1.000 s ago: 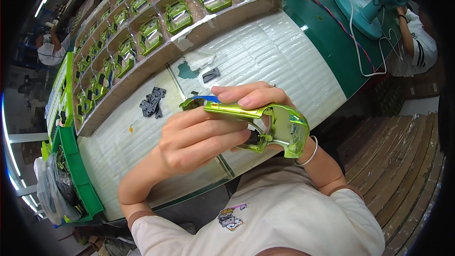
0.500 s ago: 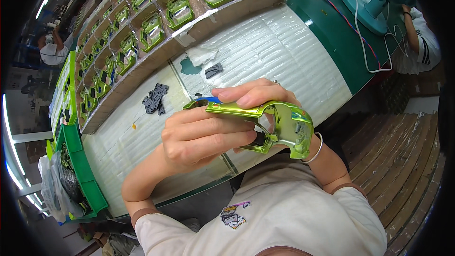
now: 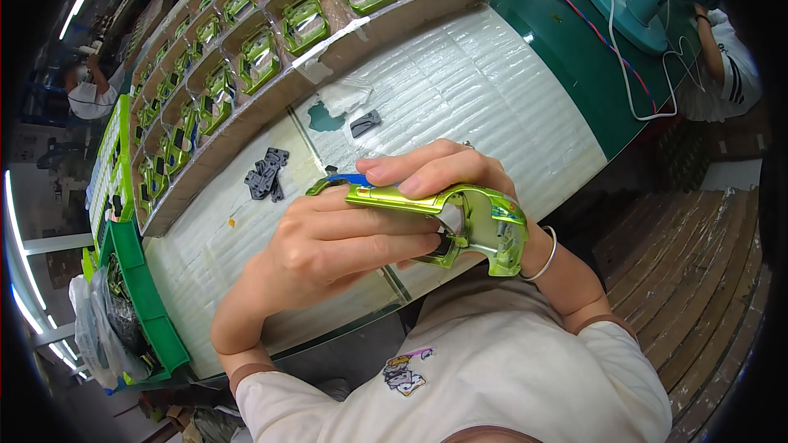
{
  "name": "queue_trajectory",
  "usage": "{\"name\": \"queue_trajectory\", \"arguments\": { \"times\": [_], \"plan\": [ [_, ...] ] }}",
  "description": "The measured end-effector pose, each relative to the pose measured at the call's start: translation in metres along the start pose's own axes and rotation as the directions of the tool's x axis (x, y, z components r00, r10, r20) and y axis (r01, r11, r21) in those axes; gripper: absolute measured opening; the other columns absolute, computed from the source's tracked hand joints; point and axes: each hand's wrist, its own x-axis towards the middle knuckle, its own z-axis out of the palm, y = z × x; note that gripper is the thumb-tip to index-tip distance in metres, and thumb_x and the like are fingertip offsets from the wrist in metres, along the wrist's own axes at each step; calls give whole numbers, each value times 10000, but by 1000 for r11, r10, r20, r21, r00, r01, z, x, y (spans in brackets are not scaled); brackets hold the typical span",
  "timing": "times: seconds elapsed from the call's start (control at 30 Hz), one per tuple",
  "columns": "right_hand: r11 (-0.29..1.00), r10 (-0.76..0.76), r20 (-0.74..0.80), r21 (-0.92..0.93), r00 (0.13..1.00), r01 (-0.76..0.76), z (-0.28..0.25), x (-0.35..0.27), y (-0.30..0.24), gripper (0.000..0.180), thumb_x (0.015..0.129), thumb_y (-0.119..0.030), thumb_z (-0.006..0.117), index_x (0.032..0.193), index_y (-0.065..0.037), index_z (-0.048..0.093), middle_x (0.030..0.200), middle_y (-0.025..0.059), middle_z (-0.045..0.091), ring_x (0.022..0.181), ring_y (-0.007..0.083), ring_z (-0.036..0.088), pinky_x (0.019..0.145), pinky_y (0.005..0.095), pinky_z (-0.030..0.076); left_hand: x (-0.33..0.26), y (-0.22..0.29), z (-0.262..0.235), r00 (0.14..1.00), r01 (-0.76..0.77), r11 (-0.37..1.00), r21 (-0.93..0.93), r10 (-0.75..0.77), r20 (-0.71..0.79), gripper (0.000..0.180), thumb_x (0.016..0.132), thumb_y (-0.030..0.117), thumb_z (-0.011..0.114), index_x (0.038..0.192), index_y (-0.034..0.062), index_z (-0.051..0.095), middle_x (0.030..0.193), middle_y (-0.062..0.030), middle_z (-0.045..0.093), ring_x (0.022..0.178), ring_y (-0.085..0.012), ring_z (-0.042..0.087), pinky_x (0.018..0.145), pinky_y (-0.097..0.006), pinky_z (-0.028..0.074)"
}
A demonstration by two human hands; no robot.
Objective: The person assembles small green toy car bodies by hand. They pick up a car body, insert a small black component into the interior, and place the finished unit into a cardboard tray. This process is repeated for multiple units throughout the clip.
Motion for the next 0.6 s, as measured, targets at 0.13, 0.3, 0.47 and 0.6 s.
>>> {"name": "queue_trajectory", "arguments": {
  "times": [0.13,0.3,0.47,0.6],
  "plan": [
    [999,18,-22,36,1000,-17,-3,-3,3,449,637,-62,747,1020,-26,513,1019,156,595,993,264,578,848,347,475,-1,-2,-5,996,-5,1000,4,5,89,344,559,9,639,900,52,657,893,-46,640,780,-210,597,672,-309,472],
    [999,42,5,1,999,-42,-4,-2,2,538,592,-104,797,1036,-30,504,1046,136,584,994,250,574,851,329,475,0,4,1,1000,17,1000,-8,-17,13,354,552,4,661,902,59,652,820,-36,629,703,-194,583,605,-292,463],
    [979,196,-85,81,977,-189,0,-4,-3,627,562,-163,833,1067,-33,486,1049,117,578,981,216,575,841,297,479,-2,1,22,973,5,1000,12,-2,-230,363,535,-6,703,887,59,646,711,-17,616,594,-165,562,533,-272,455],
    [965,261,-61,39,964,-259,-3,-8,-7,691,561,-199,839,1116,-30,464,1048,108,573,973,191,568,830,290,479,-3,-2,23,979,28,990,-140,-56,-196,335,555,-25,722,872,40,637,727,-40,636,606,-164,583,553,-268,463]
  ]
}}
